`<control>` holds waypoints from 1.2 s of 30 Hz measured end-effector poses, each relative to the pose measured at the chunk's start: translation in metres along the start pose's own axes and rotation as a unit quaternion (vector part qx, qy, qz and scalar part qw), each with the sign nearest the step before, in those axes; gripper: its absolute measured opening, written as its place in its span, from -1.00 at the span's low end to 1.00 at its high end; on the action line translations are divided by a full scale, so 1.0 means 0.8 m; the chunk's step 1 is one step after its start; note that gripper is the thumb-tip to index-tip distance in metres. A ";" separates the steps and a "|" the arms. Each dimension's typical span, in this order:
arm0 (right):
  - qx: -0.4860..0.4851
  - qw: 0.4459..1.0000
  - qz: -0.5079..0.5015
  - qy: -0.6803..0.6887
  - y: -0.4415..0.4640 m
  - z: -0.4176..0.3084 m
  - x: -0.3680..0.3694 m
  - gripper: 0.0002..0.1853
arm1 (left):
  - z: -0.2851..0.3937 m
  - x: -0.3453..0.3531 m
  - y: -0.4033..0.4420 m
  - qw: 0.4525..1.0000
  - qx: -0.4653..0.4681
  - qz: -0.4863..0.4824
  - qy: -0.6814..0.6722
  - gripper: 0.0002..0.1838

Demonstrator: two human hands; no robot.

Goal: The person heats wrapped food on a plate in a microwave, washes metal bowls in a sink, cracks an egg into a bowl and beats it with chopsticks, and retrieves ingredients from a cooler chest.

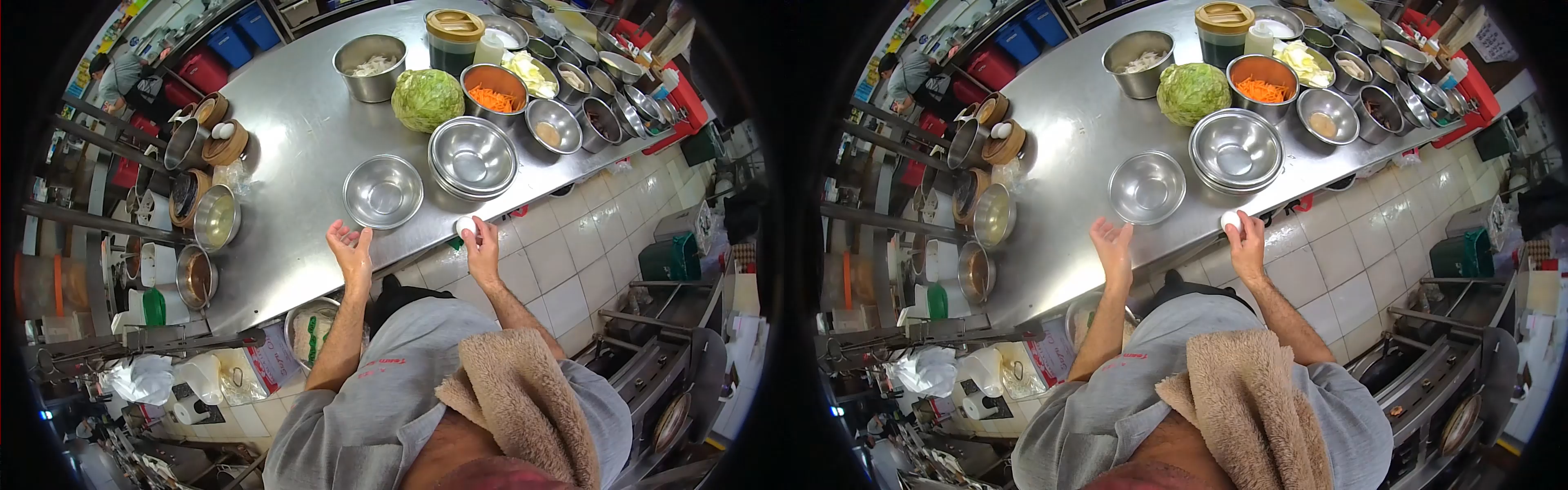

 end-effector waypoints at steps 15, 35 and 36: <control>0.162 0.794 -0.302 0.503 0.121 -0.152 0.061 -0.79 | 0.119 -0.006 0.116 0.823 0.163 -0.515 0.175 -0.43; 0.036 0.959 -0.280 0.020 0.163 -0.163 0.097 -0.54 | 0.063 -0.009 0.176 0.873 0.122 -0.435 0.186 -0.57; 0.022 0.960 -0.280 0.000 0.163 -0.167 0.095 -0.55 | 0.062 -0.007 0.177 0.871 0.121 -0.437 0.186 -0.57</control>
Point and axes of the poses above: each hand's wrist, its own y-axis towards the middle knuckle, its own x-axis out of the palm, z = x × y, the point moved 1 cm from there along y, towards the middle knuckle, and after that the axes turned 10 degrees about -z, right-handed, at the moved point
